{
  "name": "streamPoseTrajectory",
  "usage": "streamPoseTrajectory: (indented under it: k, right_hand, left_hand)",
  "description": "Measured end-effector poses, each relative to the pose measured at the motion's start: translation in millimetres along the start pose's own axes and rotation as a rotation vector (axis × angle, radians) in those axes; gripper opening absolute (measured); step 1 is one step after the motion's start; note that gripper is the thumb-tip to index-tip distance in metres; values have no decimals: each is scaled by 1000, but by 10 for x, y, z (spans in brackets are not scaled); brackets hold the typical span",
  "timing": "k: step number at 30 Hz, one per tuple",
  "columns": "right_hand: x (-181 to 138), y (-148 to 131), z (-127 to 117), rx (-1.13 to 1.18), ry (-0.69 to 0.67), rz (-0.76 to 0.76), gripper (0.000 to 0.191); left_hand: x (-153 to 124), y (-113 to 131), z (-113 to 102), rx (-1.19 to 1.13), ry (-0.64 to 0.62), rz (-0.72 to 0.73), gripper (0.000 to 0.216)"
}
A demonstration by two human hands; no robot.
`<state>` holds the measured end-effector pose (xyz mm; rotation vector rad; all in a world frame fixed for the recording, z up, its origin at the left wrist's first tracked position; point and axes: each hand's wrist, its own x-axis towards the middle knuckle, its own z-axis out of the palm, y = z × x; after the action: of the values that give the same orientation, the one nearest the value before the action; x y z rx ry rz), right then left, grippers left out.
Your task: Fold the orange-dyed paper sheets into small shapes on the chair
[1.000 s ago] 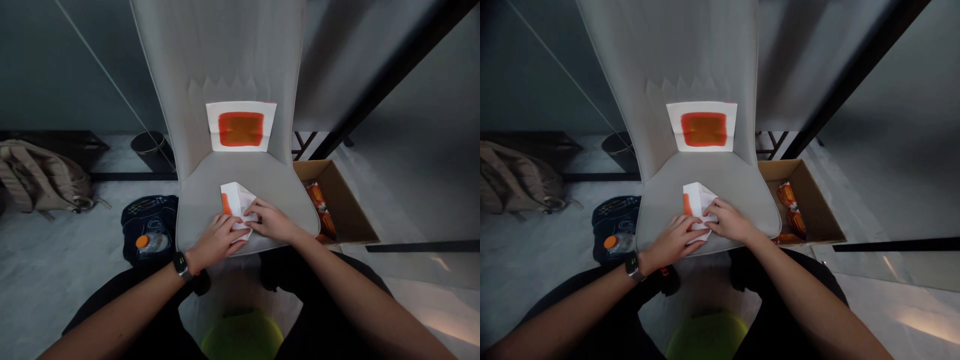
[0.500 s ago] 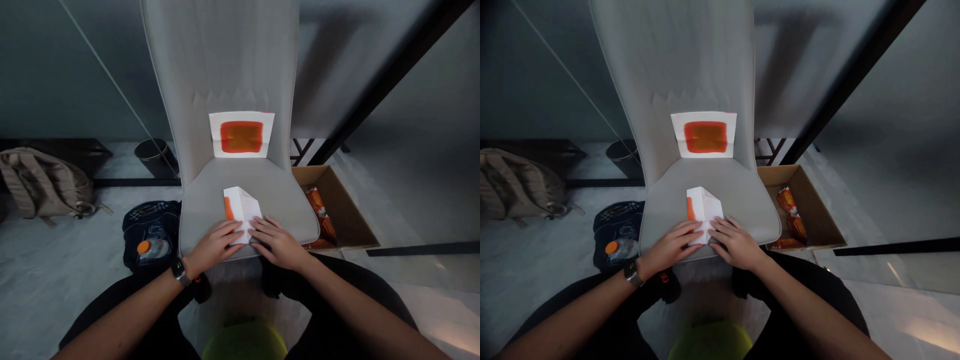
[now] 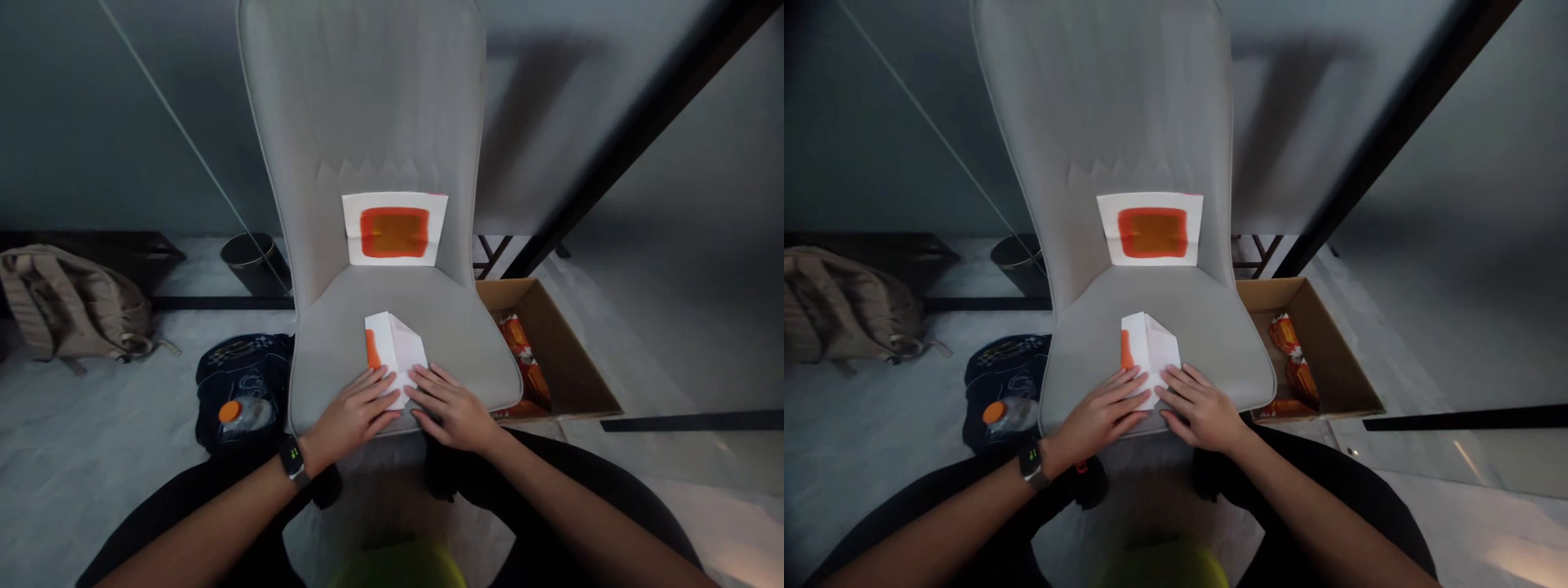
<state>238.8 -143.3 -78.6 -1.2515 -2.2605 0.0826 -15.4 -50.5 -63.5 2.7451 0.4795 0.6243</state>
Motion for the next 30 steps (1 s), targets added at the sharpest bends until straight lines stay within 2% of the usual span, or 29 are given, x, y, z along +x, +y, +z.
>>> streamPoseTrajectory:
  k: [8, 19, 30]
  right_hand:
    - [-27, 11, 27, -87, 8, -30, 49]
    - [-18, -91, -54, -90, -106, 22, 57]
    - [-114, -283, -95, -101, -186, 44, 58]
  left_hand:
    - [58, 27, -16, -110, 42, -74, 29]
    - [165, 37, -103, -45, -116, -93, 48]
    - [247, 73, -176, -13, -138, -63, 47]
